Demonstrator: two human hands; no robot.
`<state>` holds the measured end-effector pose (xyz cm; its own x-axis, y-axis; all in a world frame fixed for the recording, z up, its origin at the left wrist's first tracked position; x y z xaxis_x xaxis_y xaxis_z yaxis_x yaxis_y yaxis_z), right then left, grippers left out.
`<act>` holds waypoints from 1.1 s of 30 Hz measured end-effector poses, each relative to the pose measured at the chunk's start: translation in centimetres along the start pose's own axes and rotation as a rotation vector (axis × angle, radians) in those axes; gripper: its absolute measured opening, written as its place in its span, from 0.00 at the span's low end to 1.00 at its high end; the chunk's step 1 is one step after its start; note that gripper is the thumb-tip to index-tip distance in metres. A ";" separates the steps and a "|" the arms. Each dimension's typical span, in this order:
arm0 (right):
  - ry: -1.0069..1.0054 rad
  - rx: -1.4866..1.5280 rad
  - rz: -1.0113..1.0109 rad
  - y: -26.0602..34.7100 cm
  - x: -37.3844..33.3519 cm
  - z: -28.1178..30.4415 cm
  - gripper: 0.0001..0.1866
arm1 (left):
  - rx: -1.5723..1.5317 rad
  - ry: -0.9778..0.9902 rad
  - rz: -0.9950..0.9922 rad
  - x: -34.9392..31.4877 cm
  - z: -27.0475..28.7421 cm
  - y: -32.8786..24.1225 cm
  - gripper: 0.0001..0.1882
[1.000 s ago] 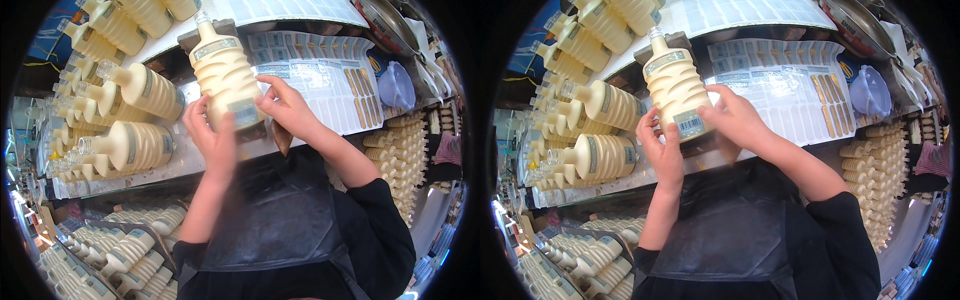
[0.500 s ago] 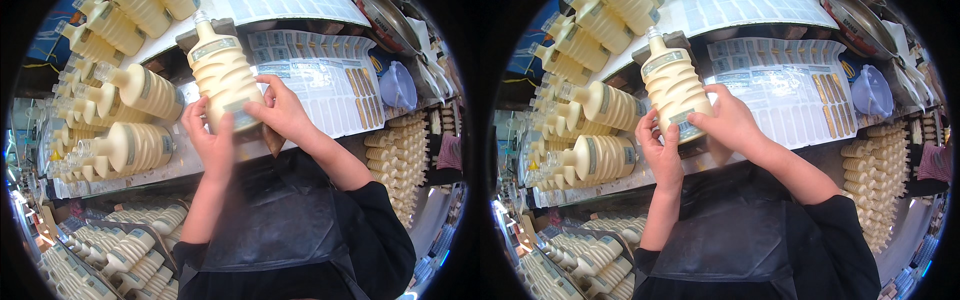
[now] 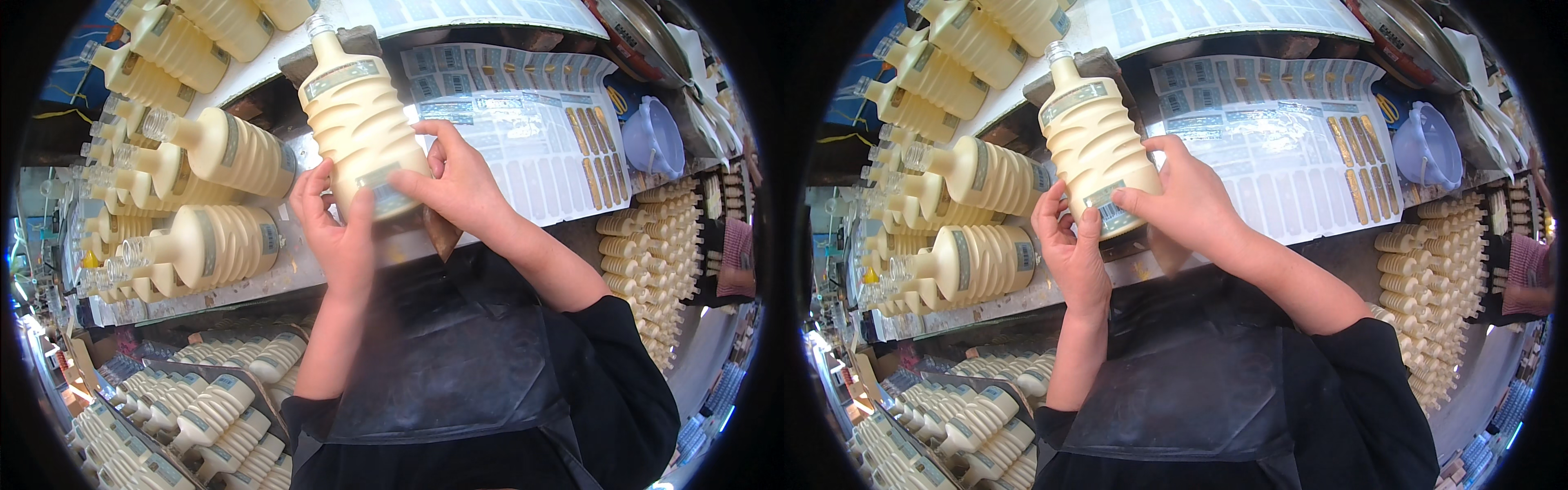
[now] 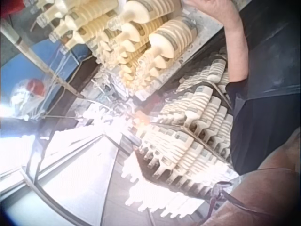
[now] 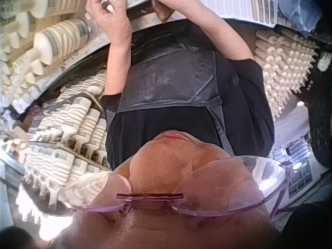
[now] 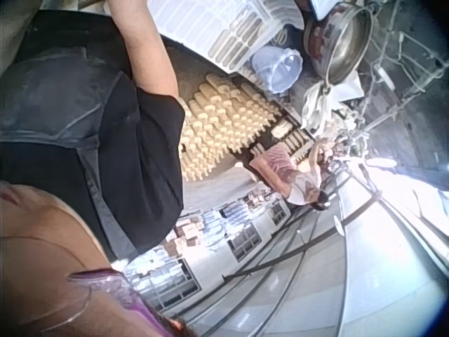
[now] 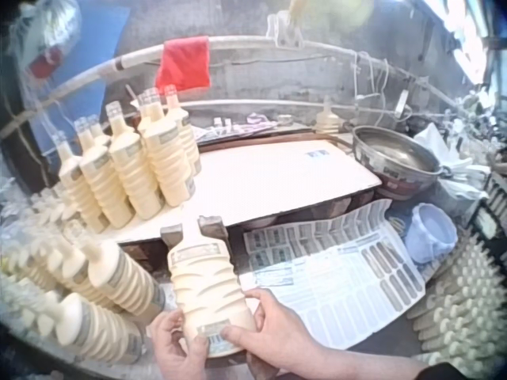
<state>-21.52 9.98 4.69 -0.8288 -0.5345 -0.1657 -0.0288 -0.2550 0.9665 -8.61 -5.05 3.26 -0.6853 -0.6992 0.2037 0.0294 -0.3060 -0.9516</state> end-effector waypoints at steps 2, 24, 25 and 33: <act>0.001 0.005 -0.001 0.0 0.0 -0.1 0.38 | -0.004 0.002 0.005 0.0 0.1 0.1 0.29; 0.059 0.103 -0.008 -0.9 0.4 0.2 0.38 | -0.161 0.030 0.071 -0.2 0.1 0.6 0.28; 0.072 0.119 -0.006 -0.9 0.4 0.2 0.38 | -0.176 0.030 0.069 -0.3 0.0 0.7 0.28; 0.032 -0.073 0.014 0.0 -0.3 -0.1 0.39 | -0.172 0.047 0.074 -0.5 -0.4 1.0 0.31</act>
<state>-21.23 10.02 4.70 -0.8105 -0.5635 -0.1599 0.0240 -0.3047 0.9521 -8.59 -4.76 2.08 -0.7194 -0.6834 0.1241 -0.0407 -0.1369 -0.9897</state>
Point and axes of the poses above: each hand's wrist, its own x-axis towards the middle knuckle, its own z-axis out of the back of the hand, y = z × x, the point moved 9 cm from there along x, towards the middle knuckle, and after that the axes turned 10 degrees about x, right-handed, at the moved point
